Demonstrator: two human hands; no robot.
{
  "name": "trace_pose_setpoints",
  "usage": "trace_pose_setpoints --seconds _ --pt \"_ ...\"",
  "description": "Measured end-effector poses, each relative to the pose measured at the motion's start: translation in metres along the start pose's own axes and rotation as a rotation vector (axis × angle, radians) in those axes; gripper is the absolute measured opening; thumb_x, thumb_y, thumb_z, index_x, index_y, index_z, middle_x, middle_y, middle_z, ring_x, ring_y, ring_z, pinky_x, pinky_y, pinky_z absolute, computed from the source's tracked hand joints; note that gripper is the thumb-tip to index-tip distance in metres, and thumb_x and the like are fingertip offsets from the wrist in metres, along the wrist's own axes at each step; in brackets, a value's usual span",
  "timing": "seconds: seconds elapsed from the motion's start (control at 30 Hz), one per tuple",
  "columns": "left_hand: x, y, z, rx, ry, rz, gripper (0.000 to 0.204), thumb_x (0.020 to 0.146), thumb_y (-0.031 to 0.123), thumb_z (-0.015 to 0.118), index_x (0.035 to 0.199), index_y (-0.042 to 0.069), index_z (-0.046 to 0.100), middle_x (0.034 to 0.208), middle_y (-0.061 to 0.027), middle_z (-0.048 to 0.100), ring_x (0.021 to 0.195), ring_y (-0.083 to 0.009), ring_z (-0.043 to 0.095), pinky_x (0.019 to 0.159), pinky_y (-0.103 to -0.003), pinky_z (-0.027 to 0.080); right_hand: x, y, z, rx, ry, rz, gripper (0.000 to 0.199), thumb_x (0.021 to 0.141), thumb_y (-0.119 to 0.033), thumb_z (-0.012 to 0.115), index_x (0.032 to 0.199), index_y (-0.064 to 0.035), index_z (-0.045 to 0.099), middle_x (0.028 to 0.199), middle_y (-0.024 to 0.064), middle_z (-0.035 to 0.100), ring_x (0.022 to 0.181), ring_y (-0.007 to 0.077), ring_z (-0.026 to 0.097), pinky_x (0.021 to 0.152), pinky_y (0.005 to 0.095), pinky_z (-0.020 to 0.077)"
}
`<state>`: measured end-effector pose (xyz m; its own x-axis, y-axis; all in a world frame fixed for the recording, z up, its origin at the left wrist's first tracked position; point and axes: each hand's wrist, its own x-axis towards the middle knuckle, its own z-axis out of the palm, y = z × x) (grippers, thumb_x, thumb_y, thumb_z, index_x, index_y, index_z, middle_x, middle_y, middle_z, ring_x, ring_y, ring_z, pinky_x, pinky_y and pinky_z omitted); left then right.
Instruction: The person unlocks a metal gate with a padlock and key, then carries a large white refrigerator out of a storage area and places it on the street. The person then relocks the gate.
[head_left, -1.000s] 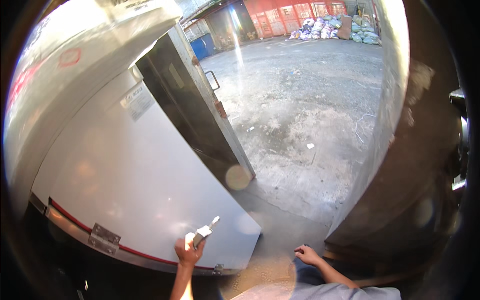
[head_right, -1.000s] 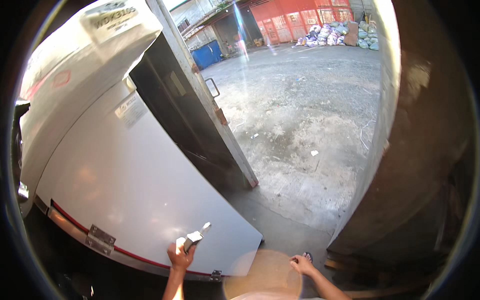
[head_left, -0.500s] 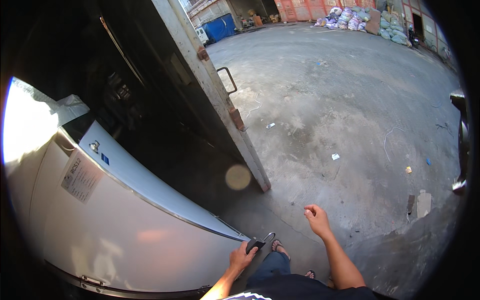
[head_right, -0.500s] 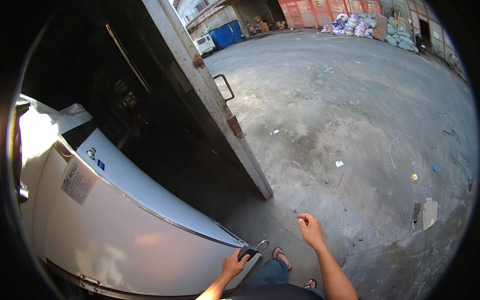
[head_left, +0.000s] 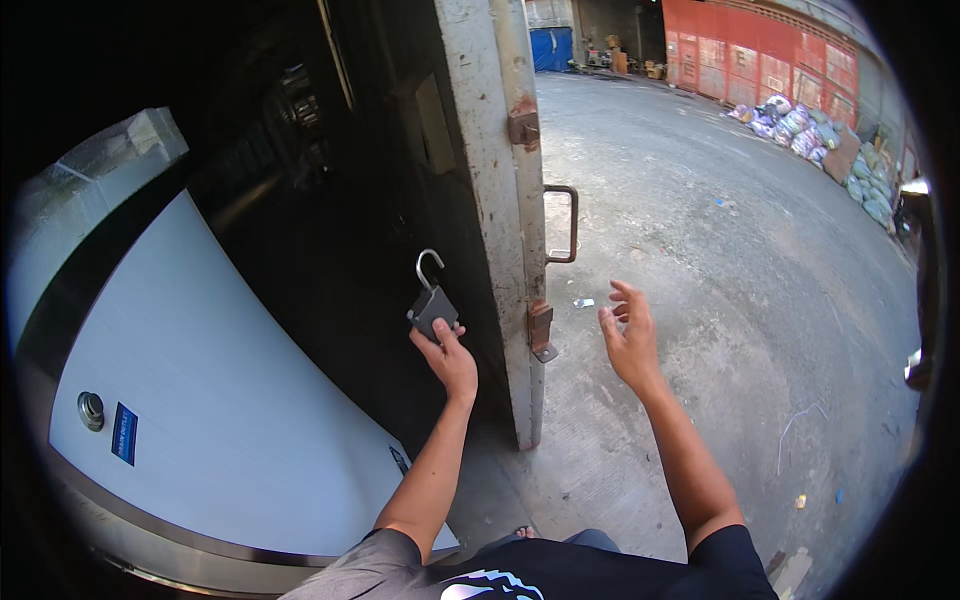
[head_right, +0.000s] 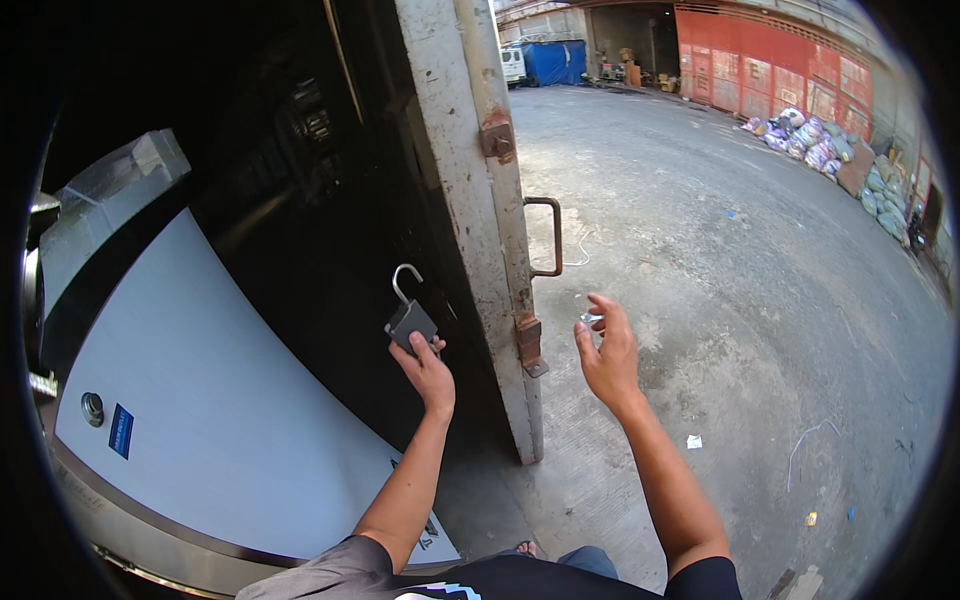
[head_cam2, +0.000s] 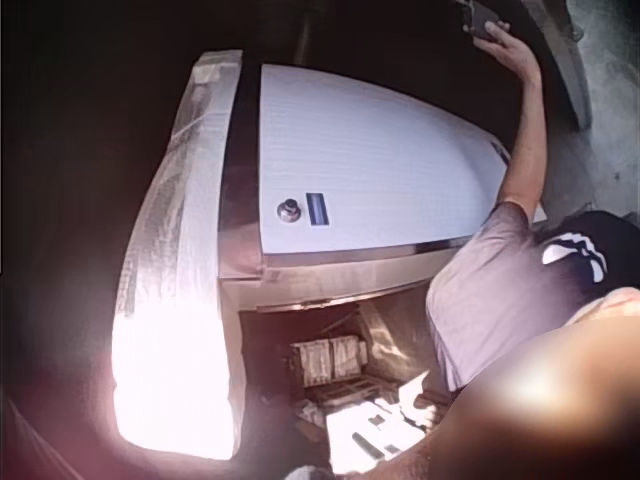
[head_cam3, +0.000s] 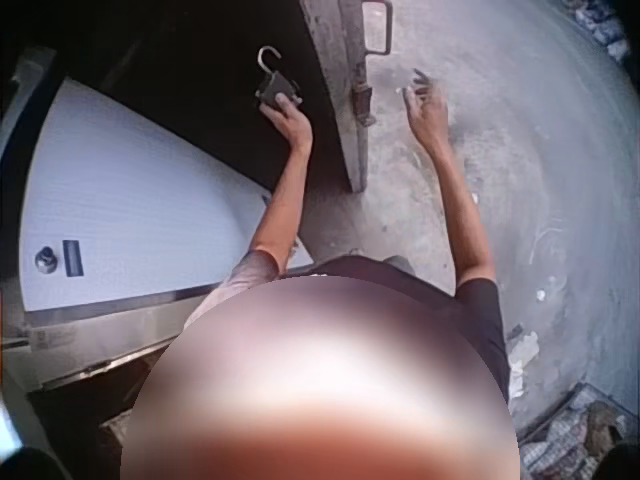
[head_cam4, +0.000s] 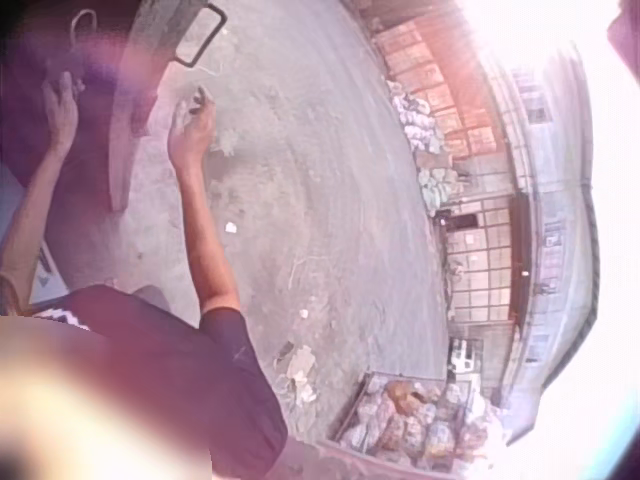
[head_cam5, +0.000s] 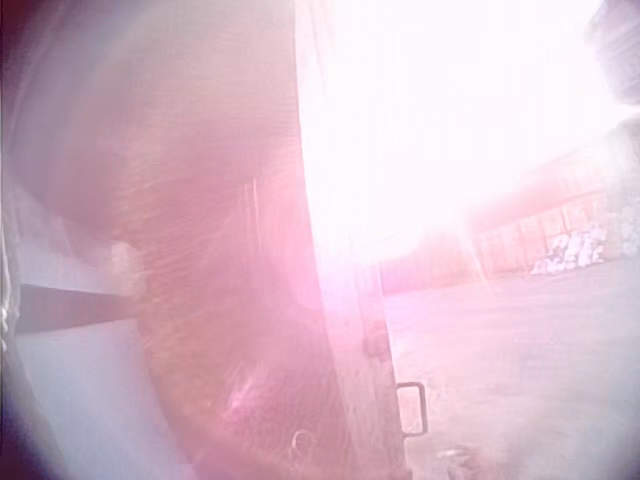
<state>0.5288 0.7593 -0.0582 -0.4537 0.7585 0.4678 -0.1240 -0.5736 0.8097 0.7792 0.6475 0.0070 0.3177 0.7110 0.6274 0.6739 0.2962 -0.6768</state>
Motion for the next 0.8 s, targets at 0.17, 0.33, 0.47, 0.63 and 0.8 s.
trace_pose_setpoints --seconds 0.17,0.33,0.47,0.63,0.8 --pt "0.041 -0.044 0.101 0.035 0.161 -0.075 0.041 0.113 0.034 0.045 0.136 0.0 0.041 0.115 -0.0136 0.058 0.096 -0.0191 0.059 0.088 -0.033 0.049 0.141 0.045 0.08 -0.006 0.036 -0.155 0.051 0.101 -0.022 0.065 0.146 -0.0069 0.046 0.127 0.0197 0.059 0.103 0.031 0.061 0.092 0.0431 0.051" --pt "0.042 -0.072 0.141 0.191 0.453 0.122 0.046 0.111 0.031 0.046 0.137 -0.007 0.044 0.128 -0.0234 0.056 0.118 -0.0306 0.054 0.106 -0.039 0.038 0.187 0.073 0.138 0.296 0.199 -0.145 0.025 0.106 -0.023 0.058 0.121 -0.0021 0.057 0.084 0.0047 0.056 0.068 0.0143 0.05 0.064 0.0316 0.0413" --pt "0.035 -0.087 0.145 0.289 0.708 0.039 0.06 0.111 0.039 0.045 0.148 -0.008 0.039 0.143 -0.0253 0.049 0.131 -0.032 0.048 0.113 -0.039 0.035 0.191 0.093 0.135 0.534 0.097 -0.253 0.015 0.103 -0.012 0.063 0.112 -0.0006 0.059 0.066 -0.0017 0.049 0.056 0.0045 0.041 0.052 0.0251 0.0337" --pt "0.035 -0.088 0.164 0.391 0.774 0.074 0.071 0.112 0.044 0.039 0.157 -0.009 0.026 0.162 -0.0241 0.031 0.144 -0.0317 0.038 0.12 -0.04 0.031 0.208 0.105 0.127 0.687 -0.019 -0.345 0.018 0.095 -0.001 0.069 0.108 0.0009 0.057 0.062 0.0042 0.054 0.048 0.0126 0.051 0.047 0.0295 0.0408" --pt "0.046 -0.073 0.187 0.238 0.743 0.054 0.07 0.113 0.044 0.037 0.159 -0.006 0.023 0.162 -0.0225 0.03 0.142 -0.0305 0.04 0.12 -0.042 0.033 0.224 0.115 0.128 0.758 -0.099 -0.373 0.025 0.088 0.003 0.073 0.109 0.0011 0.059 0.07 0.0096 0.063 0.051 0.0251 0.059 0.05 0.0366 0.0472"
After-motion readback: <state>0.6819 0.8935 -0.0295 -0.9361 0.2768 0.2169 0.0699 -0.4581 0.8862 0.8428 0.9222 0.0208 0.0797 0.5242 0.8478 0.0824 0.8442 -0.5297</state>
